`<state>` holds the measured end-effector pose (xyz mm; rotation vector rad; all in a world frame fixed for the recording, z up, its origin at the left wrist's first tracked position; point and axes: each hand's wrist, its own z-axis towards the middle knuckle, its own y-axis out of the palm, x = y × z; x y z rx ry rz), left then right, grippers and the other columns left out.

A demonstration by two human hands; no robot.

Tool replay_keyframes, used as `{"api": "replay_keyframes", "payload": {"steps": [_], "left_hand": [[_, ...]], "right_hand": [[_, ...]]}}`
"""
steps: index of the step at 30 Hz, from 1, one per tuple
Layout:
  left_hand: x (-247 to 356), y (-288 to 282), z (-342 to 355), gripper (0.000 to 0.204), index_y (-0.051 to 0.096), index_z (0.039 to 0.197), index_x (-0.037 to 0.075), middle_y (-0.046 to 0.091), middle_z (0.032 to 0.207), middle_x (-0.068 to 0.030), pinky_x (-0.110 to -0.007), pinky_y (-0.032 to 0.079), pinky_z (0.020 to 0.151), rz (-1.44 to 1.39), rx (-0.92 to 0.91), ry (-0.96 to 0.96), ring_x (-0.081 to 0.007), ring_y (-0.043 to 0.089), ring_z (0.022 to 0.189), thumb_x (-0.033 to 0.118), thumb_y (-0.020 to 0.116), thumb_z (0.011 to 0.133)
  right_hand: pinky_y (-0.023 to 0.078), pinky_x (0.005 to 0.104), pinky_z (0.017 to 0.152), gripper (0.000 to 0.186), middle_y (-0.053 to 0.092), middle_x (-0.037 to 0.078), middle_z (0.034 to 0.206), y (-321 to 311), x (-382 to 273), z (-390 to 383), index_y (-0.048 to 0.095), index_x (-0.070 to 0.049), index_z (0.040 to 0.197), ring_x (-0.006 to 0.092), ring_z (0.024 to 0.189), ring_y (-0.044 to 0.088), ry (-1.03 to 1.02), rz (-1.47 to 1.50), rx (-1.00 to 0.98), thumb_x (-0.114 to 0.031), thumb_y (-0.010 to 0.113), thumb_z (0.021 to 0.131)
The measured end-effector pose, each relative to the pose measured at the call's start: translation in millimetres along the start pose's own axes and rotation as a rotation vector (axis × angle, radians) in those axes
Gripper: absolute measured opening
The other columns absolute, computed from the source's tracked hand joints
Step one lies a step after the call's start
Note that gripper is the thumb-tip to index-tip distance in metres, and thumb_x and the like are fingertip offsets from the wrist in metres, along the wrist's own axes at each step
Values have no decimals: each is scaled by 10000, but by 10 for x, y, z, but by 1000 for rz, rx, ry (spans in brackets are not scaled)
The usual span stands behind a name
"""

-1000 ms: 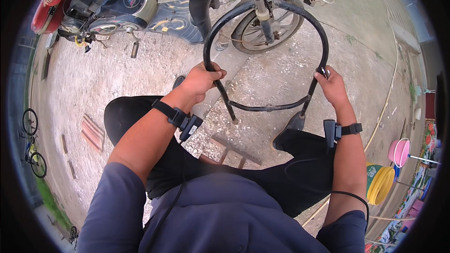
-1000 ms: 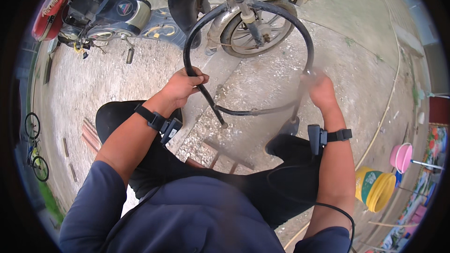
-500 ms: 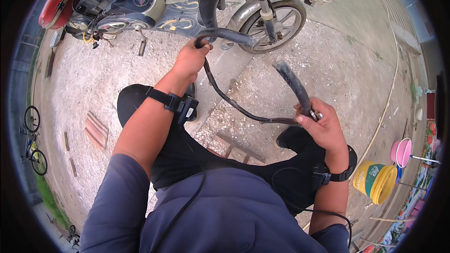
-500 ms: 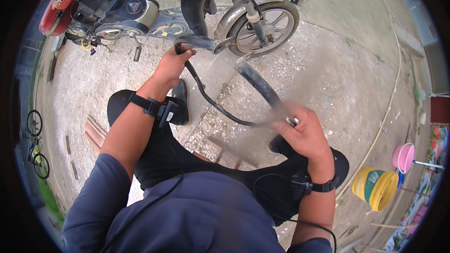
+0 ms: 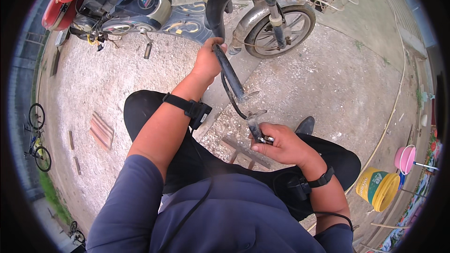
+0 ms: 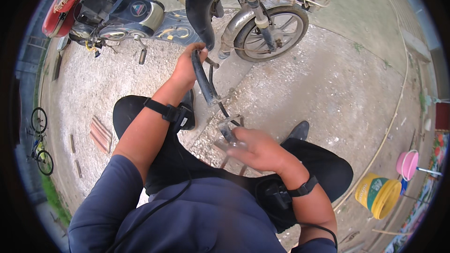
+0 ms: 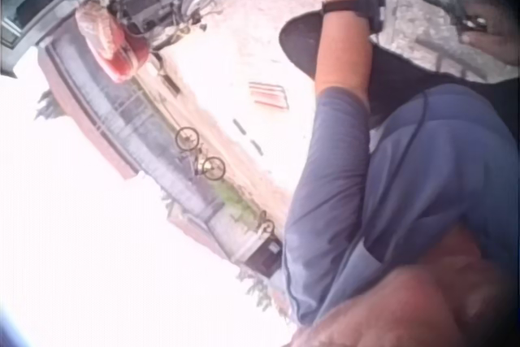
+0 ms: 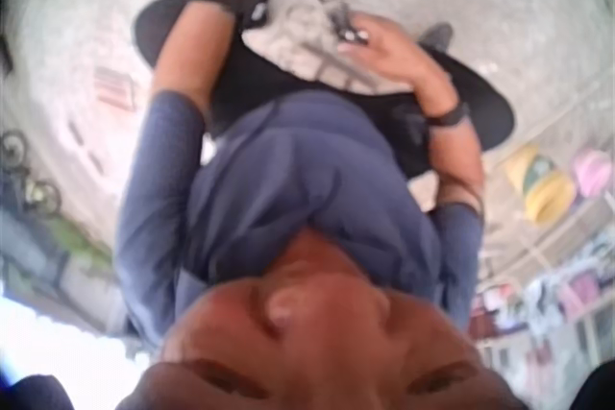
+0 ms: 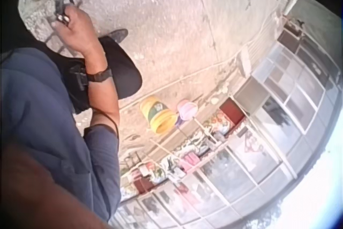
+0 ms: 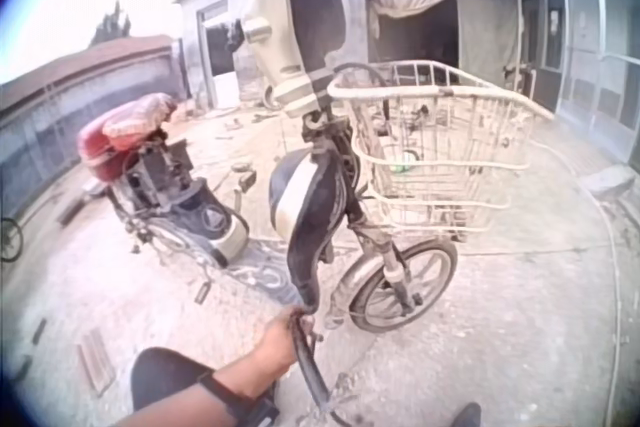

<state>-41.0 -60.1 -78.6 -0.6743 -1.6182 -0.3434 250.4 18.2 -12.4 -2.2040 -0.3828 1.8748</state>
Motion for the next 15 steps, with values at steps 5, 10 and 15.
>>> {"api": "replay_keyframes", "payload": {"steps": [5, 10, 15], "left_hand": [[91, 89, -34, 486, 517, 1350, -51, 639, 1188, -170, -307, 481, 913, 51, 6, 45, -205, 609, 1032, 201, 673, 964], [32, 102, 46, 619, 385, 1450, -77, 517, 1399, -211, -335, 432, 1043, 48, -11, 24, -251, 523, 1260, 126, 668, 939], [130, 77, -50, 702, 300, 1507, -57, 448, 1478, -236, -394, 427, 1055, -114, -32, -190, -321, 471, 1325, 75, 641, 907]], "right_hand": [[486, 344, 746, 281, 632, 102, 862, -37, -72, 70, 645, -20, 1002, 225, 818, 627, -5, 164, -21, -251, 756, 888], [493, 308, 786, 288, 660, 57, 923, -38, -96, 77, 655, -15, 1067, 144, 873, 618, 114, 429, 8, -215, 760, 887], [483, 272, 805, 276, 650, 11, 959, -62, -41, 81, 653, -17, 1089, 76, 904, 572, 221, 581, 19, -159, 763, 880]]}}
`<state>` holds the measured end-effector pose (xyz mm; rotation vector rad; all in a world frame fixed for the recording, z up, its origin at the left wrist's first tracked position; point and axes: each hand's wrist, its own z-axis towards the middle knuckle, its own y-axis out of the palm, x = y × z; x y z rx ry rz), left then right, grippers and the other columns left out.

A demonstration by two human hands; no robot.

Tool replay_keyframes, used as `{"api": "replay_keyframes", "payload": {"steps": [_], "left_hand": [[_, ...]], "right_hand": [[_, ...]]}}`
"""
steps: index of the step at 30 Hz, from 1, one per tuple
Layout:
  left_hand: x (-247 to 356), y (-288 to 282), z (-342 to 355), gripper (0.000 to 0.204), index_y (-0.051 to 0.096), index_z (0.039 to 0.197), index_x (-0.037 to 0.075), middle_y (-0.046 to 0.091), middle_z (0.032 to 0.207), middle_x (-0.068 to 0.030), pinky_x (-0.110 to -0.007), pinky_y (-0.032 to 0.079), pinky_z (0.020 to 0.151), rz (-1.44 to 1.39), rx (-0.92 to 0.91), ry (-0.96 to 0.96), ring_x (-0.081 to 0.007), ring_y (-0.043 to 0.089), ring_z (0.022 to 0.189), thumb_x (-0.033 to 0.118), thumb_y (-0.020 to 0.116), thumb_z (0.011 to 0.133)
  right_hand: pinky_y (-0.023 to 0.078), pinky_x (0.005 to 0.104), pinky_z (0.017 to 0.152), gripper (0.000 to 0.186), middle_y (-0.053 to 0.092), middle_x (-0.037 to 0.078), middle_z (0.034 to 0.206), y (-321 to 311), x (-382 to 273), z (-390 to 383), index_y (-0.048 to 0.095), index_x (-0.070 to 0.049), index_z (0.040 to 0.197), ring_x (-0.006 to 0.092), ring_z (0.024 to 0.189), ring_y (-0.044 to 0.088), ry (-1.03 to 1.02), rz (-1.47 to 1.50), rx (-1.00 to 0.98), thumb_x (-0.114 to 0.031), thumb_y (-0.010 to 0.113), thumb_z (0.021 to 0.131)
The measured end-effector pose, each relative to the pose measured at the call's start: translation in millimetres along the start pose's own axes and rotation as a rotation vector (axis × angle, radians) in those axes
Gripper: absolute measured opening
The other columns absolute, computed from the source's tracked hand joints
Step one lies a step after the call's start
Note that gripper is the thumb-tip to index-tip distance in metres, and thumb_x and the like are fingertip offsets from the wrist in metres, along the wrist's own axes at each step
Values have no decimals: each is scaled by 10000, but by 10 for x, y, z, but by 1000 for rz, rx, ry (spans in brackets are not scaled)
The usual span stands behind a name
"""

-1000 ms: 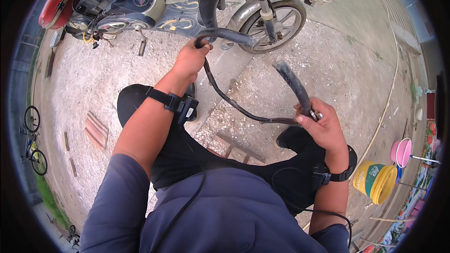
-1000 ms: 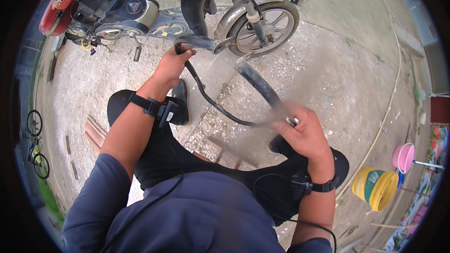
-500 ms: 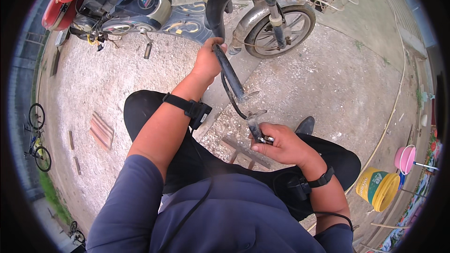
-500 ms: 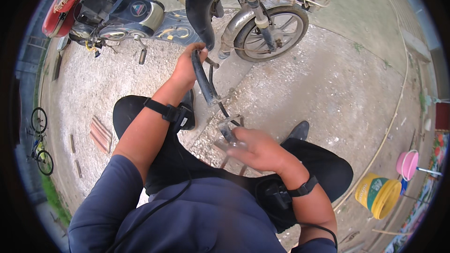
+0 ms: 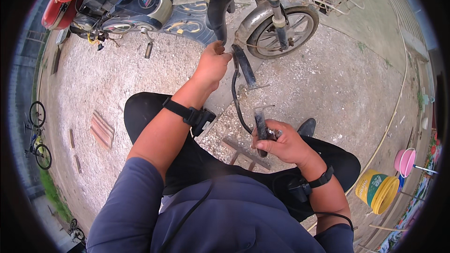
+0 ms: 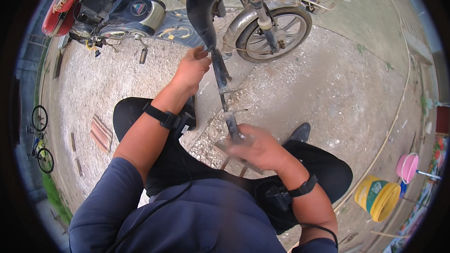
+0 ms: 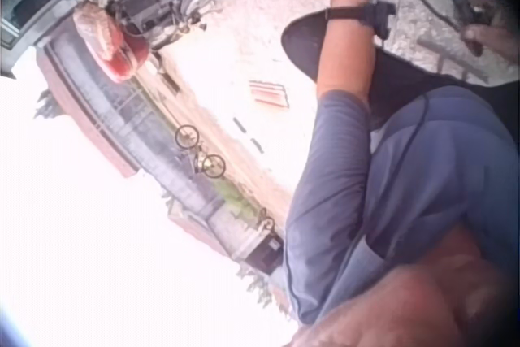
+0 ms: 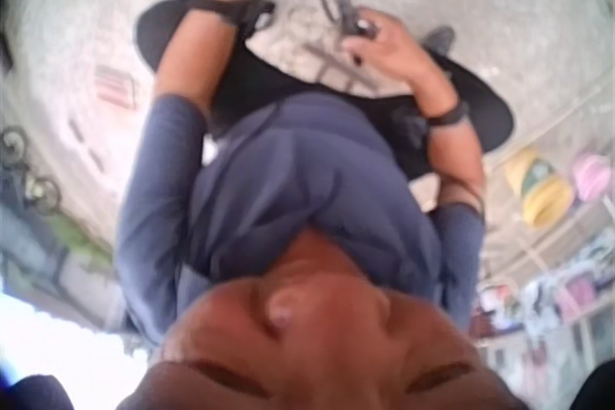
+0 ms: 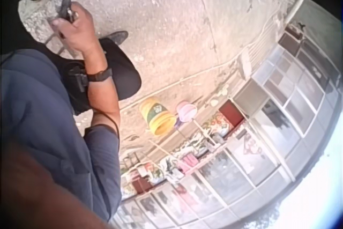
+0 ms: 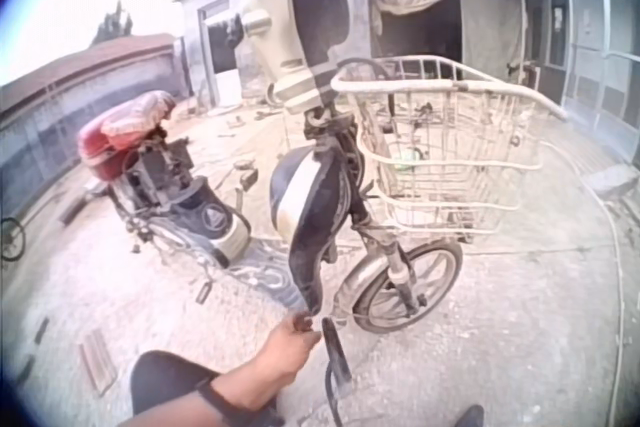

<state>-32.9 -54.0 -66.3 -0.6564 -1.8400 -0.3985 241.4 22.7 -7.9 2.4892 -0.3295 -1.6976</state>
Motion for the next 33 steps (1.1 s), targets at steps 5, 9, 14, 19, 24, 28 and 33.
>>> {"api": "replay_keyframes", "payload": {"steps": [5, 9, 14, 19, 24, 28, 33], "left_hand": [[51, -6, -176, 508, 447, 1383, -64, 562, 1335, -215, -392, 490, 952, -139, -105, -167, -276, 575, 1184, 226, 582, 989], [151, -28, -240, 487, 543, 1243, -50, 663, 1142, -186, -402, 538, 871, -272, -280, -310, -273, 664, 1000, 393, 503, 1046], [447, 1, -477, 556, 559, 1230, -5, 689, 1078, -183, -426, 536, 875, -424, -407, -277, -329, 685, 1025, 504, 425, 1050], [440, -57, -559, 491, 555, 1203, -2, 690, 1085, -204, -440, 558, 847, -513, -446, -205, -347, 696, 999, 456, 484, 1040], [437, -81, -549, 446, 533, 1190, -12, 685, 1091, -223, -431, 569, 832, -536, -438, -190, -352, 702, 990, 409, 507, 1043], [455, -64, -530, 462, 539, 1209, 5, 684, 1107, -211, -432, 562, 849, -535, -455, -162, -347, 696, 1008, 434, 472, 1050], [426, -49, -493, 506, 543, 1254, 26, 678, 1151, -181, -425, 552, 881, -517, -472, -140, -336, 688, 1039, 474, 415, 1059]], "right_hand": [[481, 269, 806, 268, 651, 10, 962, 27, 68, 39, 646, -17, 1091, 74, 894, 570, 0, 98, 19, -147, 750, 881], [483, 277, 799, 256, 652, 21, 956, 59, 62, 64, 649, -11, 1072, 85, 886, 576, -20, 72, 19, -145, 747, 876], [492, 321, 790, 268, 660, 92, 913, 108, 13, 133, 665, -11, 1017, 148, 842, 602, -27, -178, 32, -198, 756, 848], [474, 314, 728, 314, 624, 70, 853, 187, 57, 207, 660, -21, 1005, 139, 787, 576, -103, -281, 10, -275, 783, 867], [462, 326, 702, 326, 600, 67, 825, 197, 20, 263, 652, -19, 981, 143, 757, 554, -127, -376, 18, -286, 790, 854], [461, 304, 690, 336, 607, 53, 835, 181, -18, 278, 651, -20, 988, 115, 753, 549, -80, -320, -8, -300, 788, 863], [479, 271, 721, 312, 639, 33, 881, 182, 28, 306, 657, -13, 1026, 94, 794, 571, -88, -124, 23, -253, 776, 867]]}}
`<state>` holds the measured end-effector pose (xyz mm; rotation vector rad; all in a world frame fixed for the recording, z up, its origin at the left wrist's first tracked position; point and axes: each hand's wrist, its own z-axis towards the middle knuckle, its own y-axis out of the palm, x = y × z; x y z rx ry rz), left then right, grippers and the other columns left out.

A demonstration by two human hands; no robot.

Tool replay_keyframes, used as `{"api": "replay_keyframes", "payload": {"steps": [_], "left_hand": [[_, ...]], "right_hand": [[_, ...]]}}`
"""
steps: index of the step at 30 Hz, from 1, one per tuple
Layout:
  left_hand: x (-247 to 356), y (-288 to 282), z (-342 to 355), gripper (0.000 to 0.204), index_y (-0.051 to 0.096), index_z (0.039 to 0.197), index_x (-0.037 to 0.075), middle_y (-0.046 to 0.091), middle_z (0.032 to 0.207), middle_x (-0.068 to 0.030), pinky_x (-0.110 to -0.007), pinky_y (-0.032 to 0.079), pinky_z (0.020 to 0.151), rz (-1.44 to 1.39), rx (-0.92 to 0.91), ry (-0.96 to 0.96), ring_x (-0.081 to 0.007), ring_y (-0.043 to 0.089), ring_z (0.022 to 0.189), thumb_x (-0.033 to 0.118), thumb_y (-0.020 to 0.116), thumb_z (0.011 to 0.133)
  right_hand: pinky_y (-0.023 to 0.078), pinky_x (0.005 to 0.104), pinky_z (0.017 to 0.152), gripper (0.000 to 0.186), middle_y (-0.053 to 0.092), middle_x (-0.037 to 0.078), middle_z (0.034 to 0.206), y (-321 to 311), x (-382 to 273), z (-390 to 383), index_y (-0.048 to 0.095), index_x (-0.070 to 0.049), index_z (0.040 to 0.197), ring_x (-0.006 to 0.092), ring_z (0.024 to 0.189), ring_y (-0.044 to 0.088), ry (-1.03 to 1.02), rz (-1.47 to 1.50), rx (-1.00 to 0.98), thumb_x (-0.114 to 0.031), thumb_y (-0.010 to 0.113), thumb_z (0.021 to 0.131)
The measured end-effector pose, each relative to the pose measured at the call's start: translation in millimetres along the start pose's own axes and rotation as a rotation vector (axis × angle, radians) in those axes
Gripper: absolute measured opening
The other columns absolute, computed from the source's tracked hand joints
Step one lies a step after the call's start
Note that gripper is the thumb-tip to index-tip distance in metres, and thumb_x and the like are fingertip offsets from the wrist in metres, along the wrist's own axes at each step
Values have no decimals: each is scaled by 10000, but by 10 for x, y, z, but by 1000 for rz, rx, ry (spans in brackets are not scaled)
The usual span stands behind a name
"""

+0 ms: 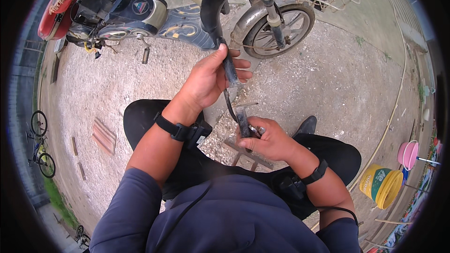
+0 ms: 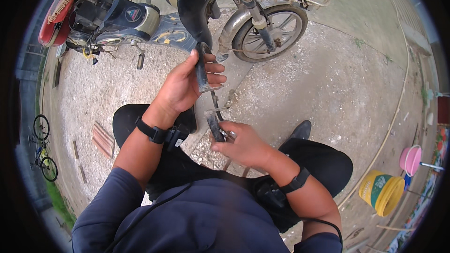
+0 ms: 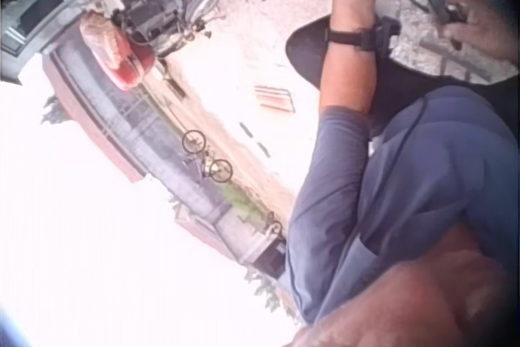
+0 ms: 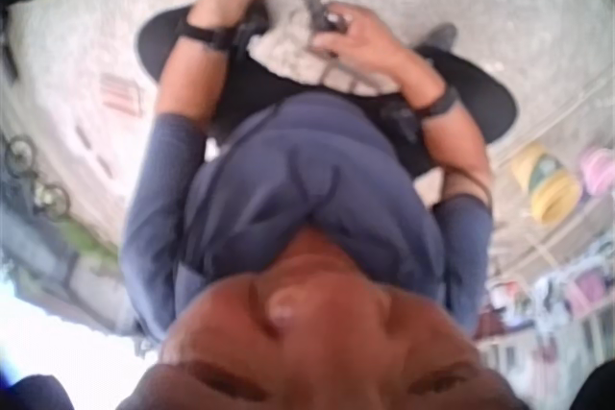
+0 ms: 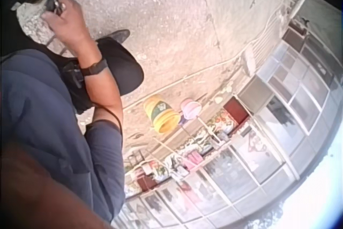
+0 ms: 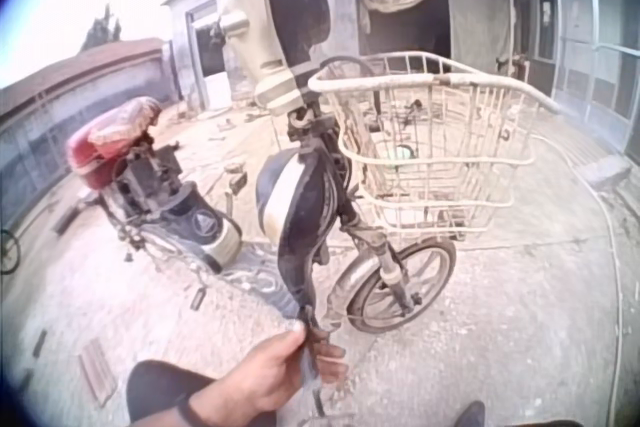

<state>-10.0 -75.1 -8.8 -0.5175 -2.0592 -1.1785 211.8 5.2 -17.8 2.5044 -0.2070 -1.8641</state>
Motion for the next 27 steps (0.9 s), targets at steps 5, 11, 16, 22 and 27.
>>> {"api": "replay_keyframes", "payload": {"steps": [5, 11, 16, 22, 27], "left_hand": [[-16, 28, 7, 498, 546, 1265, 36, 668, 1169, -176, -419, 537, 903, 6, 11, -47, -327, 680, 1067, 470, 406, 1064], [-120, 2, 60, 406, 543, 1181, 36, 666, 1152, -173, -400, 544, 861, 5, 22, -42, -318, 685, 1050, 417, 495, 1048], [-187, -20, 112, 481, 504, 1274, -20, 648, 1150, -156, -368, 533, 855, 254, 182, -53, -277, 679, 1041, 404, 505, 1047], [-244, -133, 252, 538, 446, 1365, -43, 632, 1231, -189, -367, 501, 925, 451, 331, -70, -256, 648, 1106, 380, 523, 1041], [-313, -133, 292, 515, 495, 1304, -37, 641, 1151, -127, -348, 494, 871, 427, 339, -57, -211, 643, 1025, 388, 561, 1020]], "right_hand": [[491, 275, 764, 326, 659, 16, 900, -107, 46, 91, 656, -15, 1050, 90, 816, 563, 55, 238, 37, -240, 779, 850], [519, 254, 826, 303, 701, 36, 963, -310, -54, 112, 645, -20, 1163, 95, 898, 654, 157, 291, 68, -153, 742, 909], [508, 259, 784, 358, 700, 28, 887, -510, -99, 83, 638, -18, 1174, 96, 843, 637, 127, 187, 156, -248, 729, 916], [472, 265, 770, 351, 684, 13, 824, -727, -145, -2, 627, -18, 1206, 95, 805, 596, 58, 39, 358, -270, 663, 965], [313, 189, 501, 371, 669, -16, 784, -802, -24, -33, 633, -51, 1193, 14, 547, 413, -24, -45, 408, -367, 617, 998]]}}
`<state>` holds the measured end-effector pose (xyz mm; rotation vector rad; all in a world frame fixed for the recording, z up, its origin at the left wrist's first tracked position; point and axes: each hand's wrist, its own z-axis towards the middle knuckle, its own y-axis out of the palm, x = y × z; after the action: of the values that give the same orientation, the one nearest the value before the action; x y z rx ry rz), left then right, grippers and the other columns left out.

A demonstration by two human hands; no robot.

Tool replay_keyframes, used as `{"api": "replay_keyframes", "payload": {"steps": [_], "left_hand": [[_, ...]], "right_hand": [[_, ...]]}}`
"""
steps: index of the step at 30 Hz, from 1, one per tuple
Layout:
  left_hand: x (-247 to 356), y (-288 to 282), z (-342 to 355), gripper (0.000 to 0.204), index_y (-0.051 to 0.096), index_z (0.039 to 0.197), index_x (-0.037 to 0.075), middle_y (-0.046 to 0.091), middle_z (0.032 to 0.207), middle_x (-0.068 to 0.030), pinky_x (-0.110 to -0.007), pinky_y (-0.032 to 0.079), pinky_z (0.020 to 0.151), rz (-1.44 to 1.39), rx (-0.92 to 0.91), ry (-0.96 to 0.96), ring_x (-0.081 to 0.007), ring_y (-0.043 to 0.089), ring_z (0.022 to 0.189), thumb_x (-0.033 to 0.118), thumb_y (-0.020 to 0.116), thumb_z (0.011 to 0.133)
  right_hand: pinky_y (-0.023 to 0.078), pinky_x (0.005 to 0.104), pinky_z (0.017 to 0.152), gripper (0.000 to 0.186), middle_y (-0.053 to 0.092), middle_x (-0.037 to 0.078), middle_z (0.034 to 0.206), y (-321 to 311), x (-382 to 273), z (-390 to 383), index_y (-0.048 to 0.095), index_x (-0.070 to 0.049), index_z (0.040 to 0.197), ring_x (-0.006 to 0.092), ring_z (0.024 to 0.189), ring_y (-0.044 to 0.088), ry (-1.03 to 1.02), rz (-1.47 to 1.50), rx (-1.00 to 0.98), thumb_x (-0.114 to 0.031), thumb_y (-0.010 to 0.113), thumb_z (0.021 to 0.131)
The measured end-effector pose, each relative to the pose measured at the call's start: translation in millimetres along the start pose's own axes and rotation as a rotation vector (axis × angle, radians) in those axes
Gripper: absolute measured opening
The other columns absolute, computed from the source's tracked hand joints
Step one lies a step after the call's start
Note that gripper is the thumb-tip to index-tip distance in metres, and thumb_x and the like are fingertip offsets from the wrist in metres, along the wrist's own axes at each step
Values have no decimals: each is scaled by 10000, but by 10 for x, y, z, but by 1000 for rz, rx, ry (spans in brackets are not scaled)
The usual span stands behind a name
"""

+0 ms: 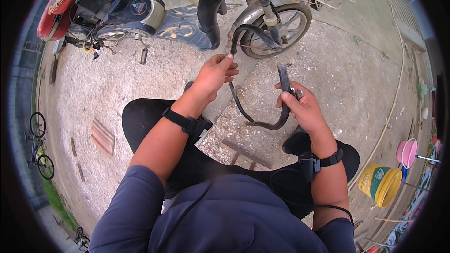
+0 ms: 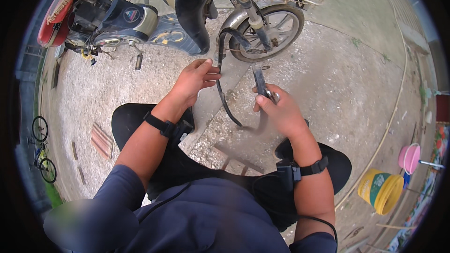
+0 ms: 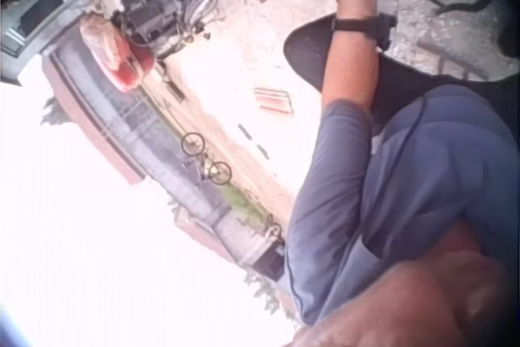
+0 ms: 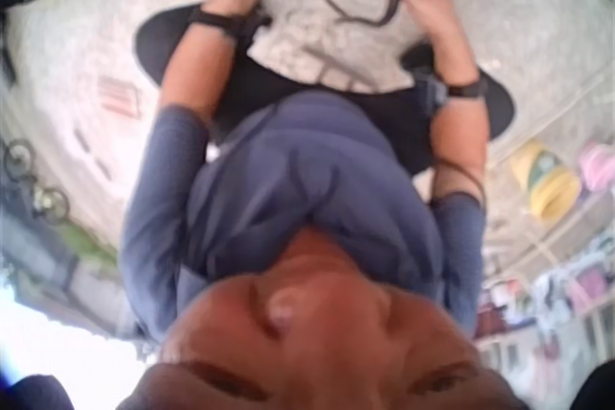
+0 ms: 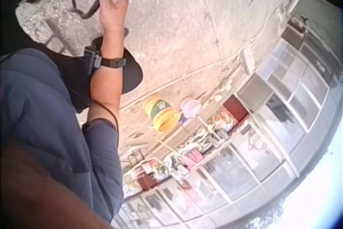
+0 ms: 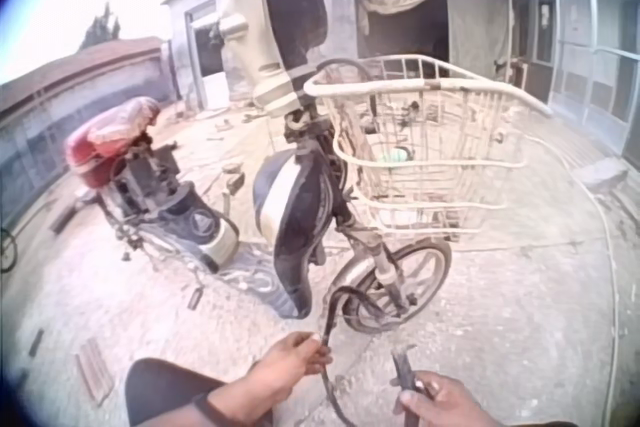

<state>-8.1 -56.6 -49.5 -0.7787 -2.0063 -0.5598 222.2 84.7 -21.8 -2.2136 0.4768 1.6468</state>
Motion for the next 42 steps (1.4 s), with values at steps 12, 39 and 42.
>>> {"api": "replay_keyframes", "payload": {"steps": [12, 39, 42], "left_hand": [[-799, 37, 48, 543, 498, 1337, -8, 624, 1133, -120, -371, 468, 909, 302, 22, -249, -220, 596, 1033, 391, 595, 981], [-1869, 349, 176, 254, 506, 1238, 12, 586, 1120, -128, -565, 532, 896, -231, 91, -612, -321, 629, 976, 59, 519, 989], [-1899, 326, 186, 200, 512, 1181, 9, 588, 1060, -125, -560, 549, 883, -251, 115, -616, -318, 638, 941, 43, 519, 984]], "right_hand": [[457, 254, 735, 338, 673, 14, 788, -15, -10, 2, 638, -16, 1181, 93, 779, 591, 74, 22, 54, -288, 638, 979], [450, 248, 686, 401, 635, 11, 770, -63, -241, 142, 625, 8, 1229, 92, 748, 580, 9, -17, 31, -298, 659, 972], [442, 243, 678, 448, 632, 9, 769, -105, -287, 222, 624, 10, 1252, 92, 745, 577, -12, -47, 16, -341, 660, 977]]}}
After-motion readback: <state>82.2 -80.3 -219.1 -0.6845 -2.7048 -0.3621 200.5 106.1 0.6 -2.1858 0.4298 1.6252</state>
